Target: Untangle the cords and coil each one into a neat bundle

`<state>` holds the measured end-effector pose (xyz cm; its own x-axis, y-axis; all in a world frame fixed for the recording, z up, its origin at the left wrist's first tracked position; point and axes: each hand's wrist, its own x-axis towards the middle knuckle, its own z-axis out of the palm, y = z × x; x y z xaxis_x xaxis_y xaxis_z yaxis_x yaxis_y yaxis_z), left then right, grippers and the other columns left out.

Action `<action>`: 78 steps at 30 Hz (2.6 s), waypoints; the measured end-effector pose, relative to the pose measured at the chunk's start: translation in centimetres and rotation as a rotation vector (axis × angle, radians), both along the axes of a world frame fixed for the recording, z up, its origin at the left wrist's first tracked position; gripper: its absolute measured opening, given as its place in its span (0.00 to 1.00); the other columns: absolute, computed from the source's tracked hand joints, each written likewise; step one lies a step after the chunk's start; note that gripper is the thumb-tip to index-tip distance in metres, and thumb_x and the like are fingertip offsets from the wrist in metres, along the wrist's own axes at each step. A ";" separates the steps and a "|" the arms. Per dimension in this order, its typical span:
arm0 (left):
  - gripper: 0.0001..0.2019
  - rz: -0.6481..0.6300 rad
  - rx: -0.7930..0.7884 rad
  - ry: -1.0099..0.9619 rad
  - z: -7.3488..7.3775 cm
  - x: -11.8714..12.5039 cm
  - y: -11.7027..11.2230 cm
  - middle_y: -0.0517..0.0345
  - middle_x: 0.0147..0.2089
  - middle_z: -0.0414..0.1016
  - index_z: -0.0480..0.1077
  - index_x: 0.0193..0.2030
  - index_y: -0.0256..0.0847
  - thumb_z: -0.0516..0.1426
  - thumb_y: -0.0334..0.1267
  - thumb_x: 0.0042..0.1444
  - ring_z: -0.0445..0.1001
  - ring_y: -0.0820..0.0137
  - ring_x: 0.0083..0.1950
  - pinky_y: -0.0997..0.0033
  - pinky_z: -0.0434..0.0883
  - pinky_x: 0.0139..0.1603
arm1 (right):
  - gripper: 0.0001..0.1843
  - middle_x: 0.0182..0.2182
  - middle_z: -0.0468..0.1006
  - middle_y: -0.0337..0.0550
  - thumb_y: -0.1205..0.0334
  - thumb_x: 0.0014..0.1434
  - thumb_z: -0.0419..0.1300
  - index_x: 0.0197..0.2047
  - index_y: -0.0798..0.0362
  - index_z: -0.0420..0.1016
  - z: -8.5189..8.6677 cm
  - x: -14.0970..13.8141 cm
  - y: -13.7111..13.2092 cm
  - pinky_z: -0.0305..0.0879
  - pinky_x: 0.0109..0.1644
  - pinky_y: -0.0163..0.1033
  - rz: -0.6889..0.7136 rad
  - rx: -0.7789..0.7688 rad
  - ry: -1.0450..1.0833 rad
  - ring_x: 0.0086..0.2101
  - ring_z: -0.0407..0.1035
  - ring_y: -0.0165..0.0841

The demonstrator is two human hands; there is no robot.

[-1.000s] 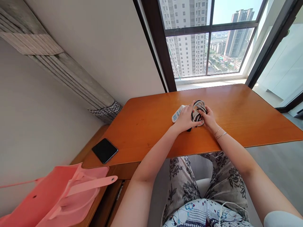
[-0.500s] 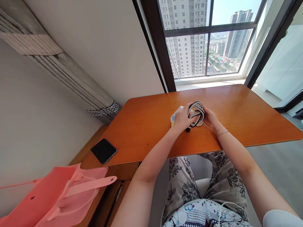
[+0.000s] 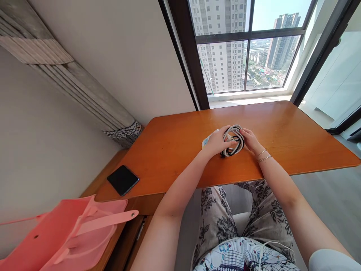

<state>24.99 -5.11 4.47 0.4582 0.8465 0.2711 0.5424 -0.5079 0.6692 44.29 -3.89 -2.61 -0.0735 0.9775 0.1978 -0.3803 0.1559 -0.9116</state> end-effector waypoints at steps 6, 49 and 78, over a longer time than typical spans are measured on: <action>0.34 -0.117 -0.093 -0.076 0.5 -0.2 -0.2 0.51 0.49 0.79 0.69 0.61 0.40 0.68 0.49 0.49 0.77 0.60 0.46 0.62 0.72 0.49 | 0.32 0.34 0.81 0.39 0.30 0.48 0.69 0.39 0.51 0.82 0.4 0.1 0.0 0.71 0.39 0.38 -0.123 0.107 -0.178 0.34 0.71 0.34; 0.22 -0.026 -0.205 -0.540 -7.4 -2.8 1.1 0.58 0.31 0.74 0.71 0.36 0.41 0.61 0.61 0.55 0.72 0.66 0.33 0.66 0.71 0.35 | 0.26 0.27 0.71 0.37 0.34 0.68 0.50 0.39 0.49 0.71 -0.7 1.5 0.4 0.63 0.36 0.38 -0.561 0.338 -0.637 0.29 0.64 0.33; 0.11 0.342 0.101 -0.465 -8.9 -5.1 2.0 0.58 0.37 0.76 0.74 0.39 0.44 0.61 0.48 0.57 0.71 0.68 0.37 0.68 0.69 0.43 | 0.29 0.25 0.80 0.40 0.42 0.46 0.74 0.45 0.53 0.80 2.8 1.9 -2.4 0.70 0.27 0.37 0.181 -0.095 -0.138 0.24 0.71 0.32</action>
<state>19.88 -3.07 -4.39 -0.0234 0.8849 0.4653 0.3478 -0.4291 0.8336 46.18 -6.33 0.19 -0.2692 0.9596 0.0817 -0.2656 0.0076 -0.9641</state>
